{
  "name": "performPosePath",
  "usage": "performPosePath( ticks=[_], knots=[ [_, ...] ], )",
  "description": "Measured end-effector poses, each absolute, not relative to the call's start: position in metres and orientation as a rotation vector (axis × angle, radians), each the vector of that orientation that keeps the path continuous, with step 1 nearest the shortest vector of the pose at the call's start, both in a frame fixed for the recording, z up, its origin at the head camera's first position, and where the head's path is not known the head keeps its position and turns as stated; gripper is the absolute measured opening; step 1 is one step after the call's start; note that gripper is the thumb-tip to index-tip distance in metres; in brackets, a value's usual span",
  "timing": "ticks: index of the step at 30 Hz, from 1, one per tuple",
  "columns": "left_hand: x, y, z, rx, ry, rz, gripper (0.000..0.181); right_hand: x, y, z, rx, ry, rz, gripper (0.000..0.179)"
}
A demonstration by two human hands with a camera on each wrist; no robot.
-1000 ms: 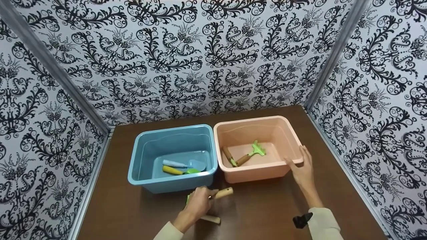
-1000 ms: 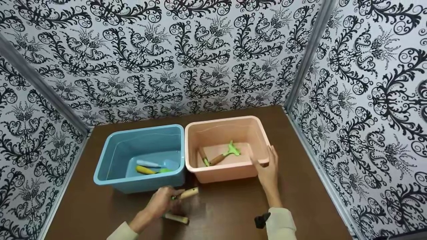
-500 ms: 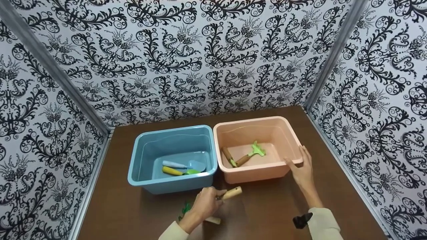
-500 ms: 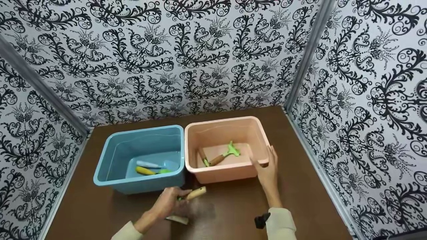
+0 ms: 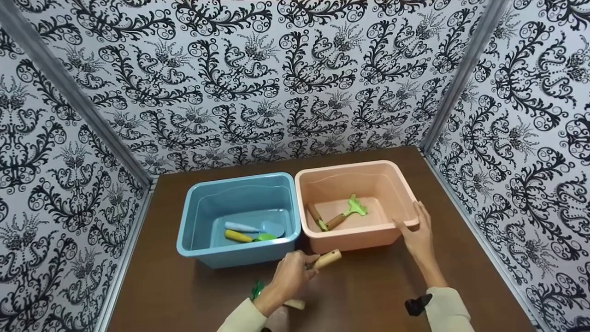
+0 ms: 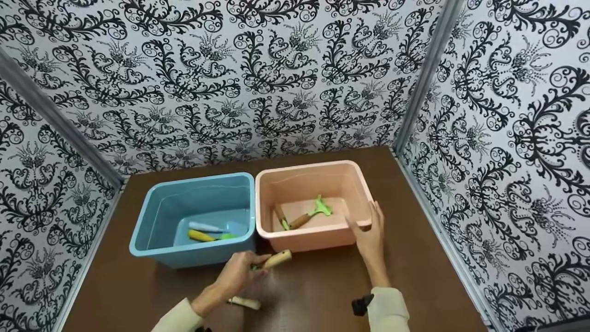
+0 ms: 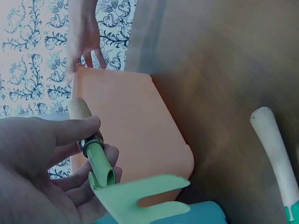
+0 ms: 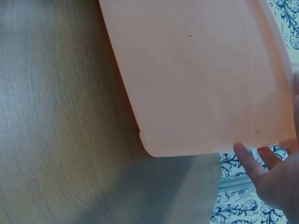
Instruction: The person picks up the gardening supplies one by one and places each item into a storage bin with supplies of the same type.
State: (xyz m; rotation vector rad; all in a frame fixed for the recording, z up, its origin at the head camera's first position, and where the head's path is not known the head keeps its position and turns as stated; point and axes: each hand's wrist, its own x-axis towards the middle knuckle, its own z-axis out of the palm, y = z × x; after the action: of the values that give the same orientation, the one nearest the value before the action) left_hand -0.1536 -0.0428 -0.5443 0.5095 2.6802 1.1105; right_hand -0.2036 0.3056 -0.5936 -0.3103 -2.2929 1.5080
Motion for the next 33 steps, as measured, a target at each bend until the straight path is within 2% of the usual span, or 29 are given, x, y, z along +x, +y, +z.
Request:
performPosePath(
  ticks=[19,33],
  knots=[
    [-0.164,-0.043,-0.519,0.531,2.73,1.132,0.039,-0.204,0.306,-0.593,-0.331,-2.306,1.506,0.082],
    [-0.177,-0.044,-0.502,0.598,2.754,1.107,0.026,-0.206,0.307,-0.597,-0.299,-2.303,1.484,0.08]
  ],
)
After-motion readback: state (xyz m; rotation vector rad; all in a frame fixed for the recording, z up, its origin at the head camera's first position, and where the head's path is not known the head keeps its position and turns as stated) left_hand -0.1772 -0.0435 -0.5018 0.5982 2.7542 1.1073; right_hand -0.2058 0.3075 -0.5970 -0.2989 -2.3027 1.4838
